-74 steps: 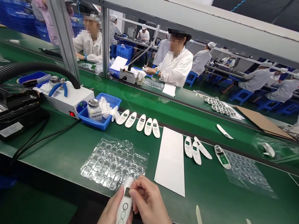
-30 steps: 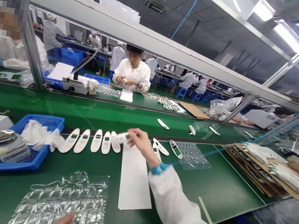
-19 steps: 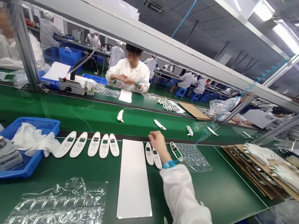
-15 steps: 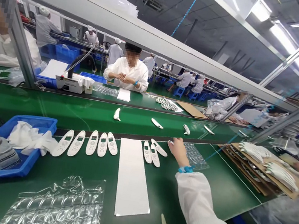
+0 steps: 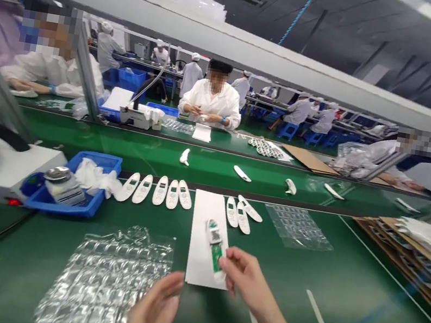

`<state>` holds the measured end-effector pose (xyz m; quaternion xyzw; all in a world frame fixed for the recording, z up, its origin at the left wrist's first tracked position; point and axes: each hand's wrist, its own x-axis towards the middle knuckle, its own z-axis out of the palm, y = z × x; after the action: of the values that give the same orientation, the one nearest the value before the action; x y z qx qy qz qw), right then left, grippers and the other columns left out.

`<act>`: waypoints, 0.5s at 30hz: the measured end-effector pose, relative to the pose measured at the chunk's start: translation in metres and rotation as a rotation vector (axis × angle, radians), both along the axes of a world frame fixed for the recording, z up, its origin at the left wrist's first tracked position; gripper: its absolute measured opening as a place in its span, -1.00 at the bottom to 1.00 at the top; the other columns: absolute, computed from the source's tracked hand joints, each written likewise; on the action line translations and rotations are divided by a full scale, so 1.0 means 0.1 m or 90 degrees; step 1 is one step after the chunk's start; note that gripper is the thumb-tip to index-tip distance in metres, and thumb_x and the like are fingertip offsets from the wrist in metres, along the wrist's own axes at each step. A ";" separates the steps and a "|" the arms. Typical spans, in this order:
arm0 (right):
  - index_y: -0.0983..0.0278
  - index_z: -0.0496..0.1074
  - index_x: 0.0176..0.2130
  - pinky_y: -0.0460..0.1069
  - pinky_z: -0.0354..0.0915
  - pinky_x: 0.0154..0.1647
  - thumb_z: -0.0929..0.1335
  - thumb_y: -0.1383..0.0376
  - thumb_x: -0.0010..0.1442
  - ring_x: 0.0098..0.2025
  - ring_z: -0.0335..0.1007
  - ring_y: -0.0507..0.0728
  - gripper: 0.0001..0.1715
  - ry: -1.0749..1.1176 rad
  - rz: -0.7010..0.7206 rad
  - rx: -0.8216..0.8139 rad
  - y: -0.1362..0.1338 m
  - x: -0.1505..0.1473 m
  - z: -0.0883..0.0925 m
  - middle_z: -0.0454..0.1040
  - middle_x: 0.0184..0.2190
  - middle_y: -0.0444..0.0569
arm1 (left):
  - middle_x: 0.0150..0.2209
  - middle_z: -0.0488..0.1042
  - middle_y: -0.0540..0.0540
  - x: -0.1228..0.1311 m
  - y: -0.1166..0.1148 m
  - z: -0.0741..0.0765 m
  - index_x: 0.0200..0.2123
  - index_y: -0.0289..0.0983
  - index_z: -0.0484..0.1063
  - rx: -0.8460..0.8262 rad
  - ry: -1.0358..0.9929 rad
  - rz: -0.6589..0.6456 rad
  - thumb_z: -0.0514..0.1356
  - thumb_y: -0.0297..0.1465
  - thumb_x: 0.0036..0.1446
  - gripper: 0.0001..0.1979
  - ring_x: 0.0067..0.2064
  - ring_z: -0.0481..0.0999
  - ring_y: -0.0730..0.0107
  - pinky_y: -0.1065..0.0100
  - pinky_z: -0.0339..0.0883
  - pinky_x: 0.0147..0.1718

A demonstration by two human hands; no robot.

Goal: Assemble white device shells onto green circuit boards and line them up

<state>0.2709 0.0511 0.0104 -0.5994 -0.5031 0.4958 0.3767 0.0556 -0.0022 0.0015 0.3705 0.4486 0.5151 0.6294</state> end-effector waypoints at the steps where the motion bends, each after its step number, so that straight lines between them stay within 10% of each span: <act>1: 0.27 0.32 -0.39 -0.14 0.04 -0.75 0.36 -0.10 0.11 -0.76 0.05 -0.07 -0.51 0.061 0.052 -0.029 -0.15 -0.24 -0.02 0.21 -0.71 -0.27 | 0.03 0.48 -0.23 0.03 0.01 0.03 0.00 -0.21 0.47 -0.005 -0.046 -0.017 0.29 0.00 0.03 -0.45 0.08 0.43 0.03 0.19 0.34 0.07; 5: 0.29 0.35 -0.43 -0.12 0.14 -0.67 0.39 -0.05 0.11 -0.64 0.18 -0.04 -0.55 0.110 0.135 -0.039 -0.51 -0.84 0.00 0.34 -0.53 -0.14 | 0.00 0.48 -0.25 -0.02 -0.02 0.05 -0.04 -0.28 0.47 -0.078 -0.043 0.000 0.30 0.02 0.00 -0.42 0.12 0.37 -0.03 0.20 0.25 0.11; 11: 0.22 0.37 -0.25 -0.05 0.23 -0.29 0.36 0.18 0.23 -0.35 0.24 0.05 -0.84 0.020 0.152 0.168 -0.42 -1.00 0.21 0.30 -0.30 -0.09 | -0.42 0.40 -0.05 -0.35 -0.20 0.02 0.05 -0.28 0.35 -0.150 -0.045 -0.017 0.25 0.04 0.03 -0.35 -0.46 0.35 0.36 0.40 0.26 -0.49; 15: 0.22 0.31 -0.29 -0.06 0.20 -0.30 0.33 0.24 0.26 -0.32 0.20 0.05 -0.89 -0.010 0.227 0.193 -0.33 -1.12 0.25 0.26 -0.28 -0.09 | -0.47 0.36 -0.04 -0.42 -0.29 -0.03 0.03 -0.32 0.36 -0.096 0.046 -0.046 0.19 0.07 0.07 -0.36 -0.50 0.27 0.41 0.41 0.19 -0.53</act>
<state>0.1589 0.0180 0.0355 -0.4415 -0.6725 0.4686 0.3649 0.0133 -0.0315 -0.0017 0.3564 0.4947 0.4432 0.6572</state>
